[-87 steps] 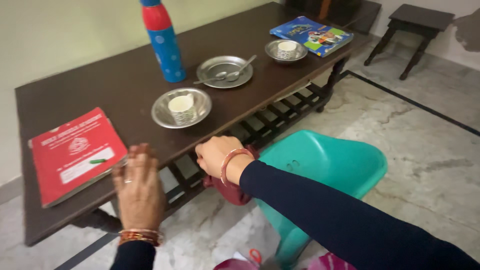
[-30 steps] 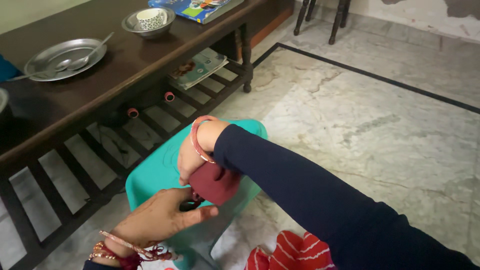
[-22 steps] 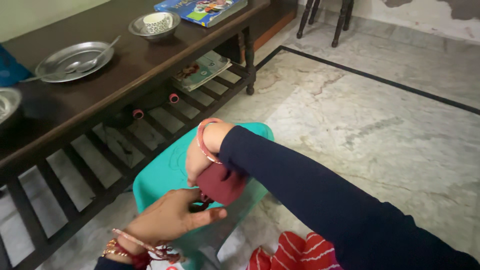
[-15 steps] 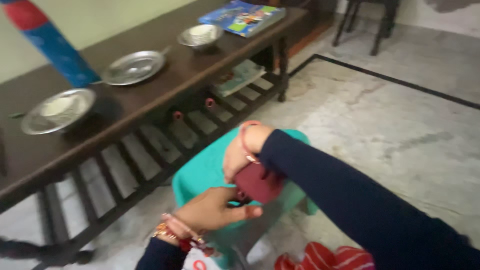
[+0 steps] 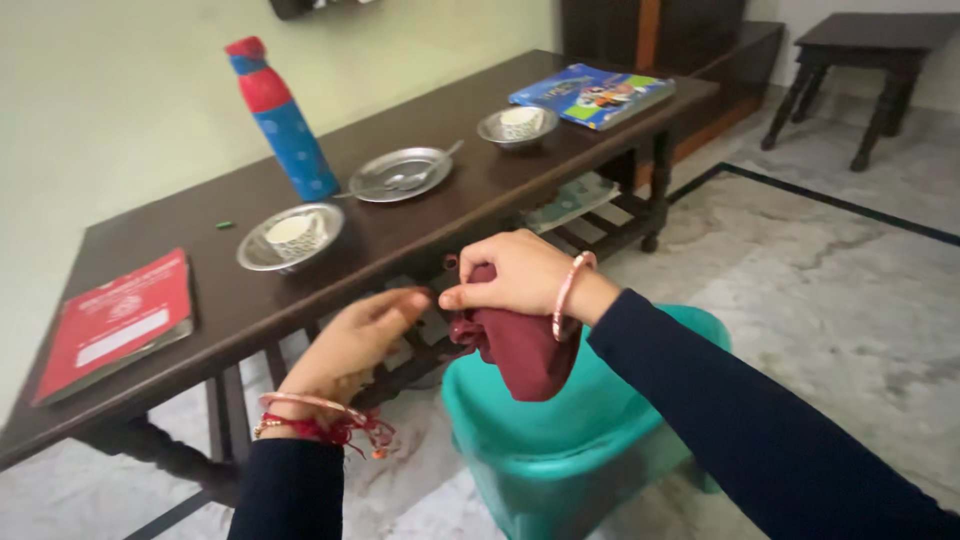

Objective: The person wipes the surface of a wooden table and several books using a cloth.

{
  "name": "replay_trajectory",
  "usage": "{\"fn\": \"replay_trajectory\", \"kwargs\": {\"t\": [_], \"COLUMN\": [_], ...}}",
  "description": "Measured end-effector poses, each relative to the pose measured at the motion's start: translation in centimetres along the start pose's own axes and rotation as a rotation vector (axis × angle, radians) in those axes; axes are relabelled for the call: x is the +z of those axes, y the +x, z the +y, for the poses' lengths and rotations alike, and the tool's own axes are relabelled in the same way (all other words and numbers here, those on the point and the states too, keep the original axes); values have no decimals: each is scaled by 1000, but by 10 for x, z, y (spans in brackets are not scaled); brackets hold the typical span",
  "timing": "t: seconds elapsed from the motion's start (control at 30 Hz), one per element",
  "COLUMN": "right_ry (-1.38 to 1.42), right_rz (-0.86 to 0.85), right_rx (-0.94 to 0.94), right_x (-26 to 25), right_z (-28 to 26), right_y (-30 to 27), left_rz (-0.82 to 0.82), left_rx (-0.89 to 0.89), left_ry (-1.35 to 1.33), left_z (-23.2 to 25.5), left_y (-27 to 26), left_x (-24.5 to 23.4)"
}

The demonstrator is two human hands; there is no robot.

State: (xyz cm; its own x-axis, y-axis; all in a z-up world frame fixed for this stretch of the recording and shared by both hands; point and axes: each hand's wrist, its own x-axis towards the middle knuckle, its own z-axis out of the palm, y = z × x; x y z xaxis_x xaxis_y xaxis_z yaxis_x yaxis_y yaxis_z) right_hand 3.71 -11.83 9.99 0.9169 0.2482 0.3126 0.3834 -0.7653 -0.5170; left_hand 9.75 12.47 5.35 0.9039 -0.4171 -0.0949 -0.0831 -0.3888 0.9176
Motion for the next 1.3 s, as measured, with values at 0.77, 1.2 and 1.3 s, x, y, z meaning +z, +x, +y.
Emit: {"fn": "replay_trajectory", "kwargs": {"t": [0.77,1.2,1.3], "right_ry": [573,803,809], "right_rz": [191,89,83], "right_rx": [342,356,319], "right_x": [169,175,185], "right_z": [10,-13,-9], "right_y": [241,248,256], "left_rz": [366,305,323], "left_rx": [183,223,218], "left_ry": [-1226,-1321,-1313], "left_z": [-97,-92,-93], "left_y": [44,39,41], "left_x": [-105,-120,-120]}}
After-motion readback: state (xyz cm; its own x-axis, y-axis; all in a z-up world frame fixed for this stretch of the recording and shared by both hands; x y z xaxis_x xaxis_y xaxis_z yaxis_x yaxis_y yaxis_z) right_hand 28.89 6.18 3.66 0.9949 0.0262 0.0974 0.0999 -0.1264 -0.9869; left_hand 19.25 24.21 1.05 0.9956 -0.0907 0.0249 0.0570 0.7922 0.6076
